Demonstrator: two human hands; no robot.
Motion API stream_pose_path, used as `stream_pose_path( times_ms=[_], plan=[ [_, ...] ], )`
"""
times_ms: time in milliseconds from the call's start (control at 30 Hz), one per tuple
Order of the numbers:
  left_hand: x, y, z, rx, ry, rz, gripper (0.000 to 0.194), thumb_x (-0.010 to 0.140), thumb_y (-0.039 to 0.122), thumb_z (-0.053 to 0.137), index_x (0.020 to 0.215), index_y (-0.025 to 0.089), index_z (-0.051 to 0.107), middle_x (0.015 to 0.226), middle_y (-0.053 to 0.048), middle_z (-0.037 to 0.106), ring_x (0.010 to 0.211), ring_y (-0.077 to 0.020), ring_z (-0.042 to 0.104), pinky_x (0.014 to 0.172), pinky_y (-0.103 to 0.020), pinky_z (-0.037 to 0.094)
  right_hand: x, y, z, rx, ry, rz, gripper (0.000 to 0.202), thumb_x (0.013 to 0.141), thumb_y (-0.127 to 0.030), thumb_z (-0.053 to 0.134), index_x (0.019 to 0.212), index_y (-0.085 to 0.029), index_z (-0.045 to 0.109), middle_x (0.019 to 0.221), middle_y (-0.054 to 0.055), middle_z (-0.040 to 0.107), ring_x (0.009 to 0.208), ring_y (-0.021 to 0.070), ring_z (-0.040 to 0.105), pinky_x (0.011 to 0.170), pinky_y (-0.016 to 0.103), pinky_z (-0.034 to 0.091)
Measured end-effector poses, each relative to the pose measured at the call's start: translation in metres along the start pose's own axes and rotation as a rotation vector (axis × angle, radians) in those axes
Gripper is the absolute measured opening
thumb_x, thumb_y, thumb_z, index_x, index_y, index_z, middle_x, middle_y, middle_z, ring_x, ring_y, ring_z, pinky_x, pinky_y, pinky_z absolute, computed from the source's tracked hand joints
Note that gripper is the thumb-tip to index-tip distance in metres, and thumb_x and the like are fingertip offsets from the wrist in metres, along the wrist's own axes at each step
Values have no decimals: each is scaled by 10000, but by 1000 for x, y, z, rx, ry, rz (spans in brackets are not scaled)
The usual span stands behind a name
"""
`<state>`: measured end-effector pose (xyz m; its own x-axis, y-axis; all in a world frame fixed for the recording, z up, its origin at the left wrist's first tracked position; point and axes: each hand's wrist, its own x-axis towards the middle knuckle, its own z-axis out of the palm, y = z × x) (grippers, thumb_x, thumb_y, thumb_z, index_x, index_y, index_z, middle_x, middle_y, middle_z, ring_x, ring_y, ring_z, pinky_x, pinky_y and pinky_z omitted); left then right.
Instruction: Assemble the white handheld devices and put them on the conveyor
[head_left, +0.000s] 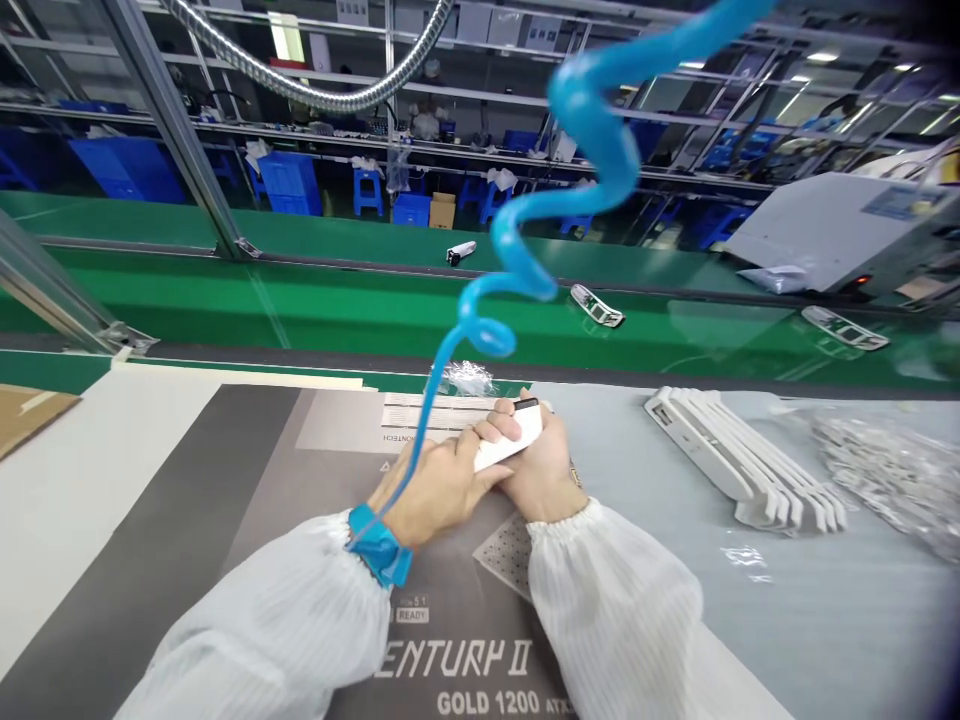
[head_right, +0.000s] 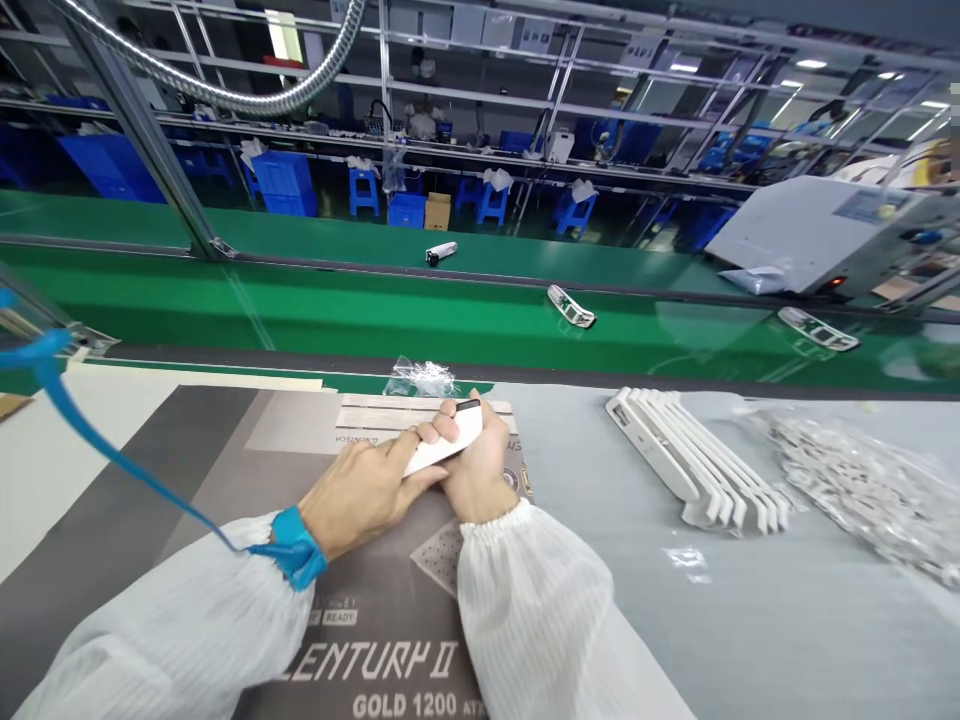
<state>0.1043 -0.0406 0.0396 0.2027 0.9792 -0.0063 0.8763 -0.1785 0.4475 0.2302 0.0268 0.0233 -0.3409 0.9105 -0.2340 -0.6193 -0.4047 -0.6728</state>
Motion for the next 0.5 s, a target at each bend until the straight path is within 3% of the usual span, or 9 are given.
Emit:
stream_pose_path(
  times_ms=[67,133,267,500],
  plan=[
    [2,-7,-2,6,48,-29,520,938,567,440,1215,158,603,909,-167,728,797,-321,696,753,-412,501,-2,-3,2,12,-60,27,464,885,-638,446,651,-242,515,505,-41,399,555,164,516,719,360,538],
    [3,-17,-3,-25,172,-61,456,946,535,452,1183,179,610,983,-151,723,879,-306,681,810,-411,487,-5,-2,7,9,-148,45,362,906,-581,493,804,-245,583,692,-12,570,770,183,621,857,365,531],
    [3,-28,-3,-160,455,4,496,905,478,579,1319,220,495,1268,-105,635,1159,-275,584,991,-410,417,-10,9,19,-41,-287,19,259,923,-501,546,982,-259,615,1010,19,666,1063,204,618,990,385,490],
    [2,-12,1,-153,570,127,341,984,368,460,1270,212,564,1289,-91,633,1187,-244,581,990,-376,412,-10,24,17,-48,-202,-4,112,875,-281,647,943,-204,690,950,54,706,1088,221,628,1002,400,516]
  ],
)
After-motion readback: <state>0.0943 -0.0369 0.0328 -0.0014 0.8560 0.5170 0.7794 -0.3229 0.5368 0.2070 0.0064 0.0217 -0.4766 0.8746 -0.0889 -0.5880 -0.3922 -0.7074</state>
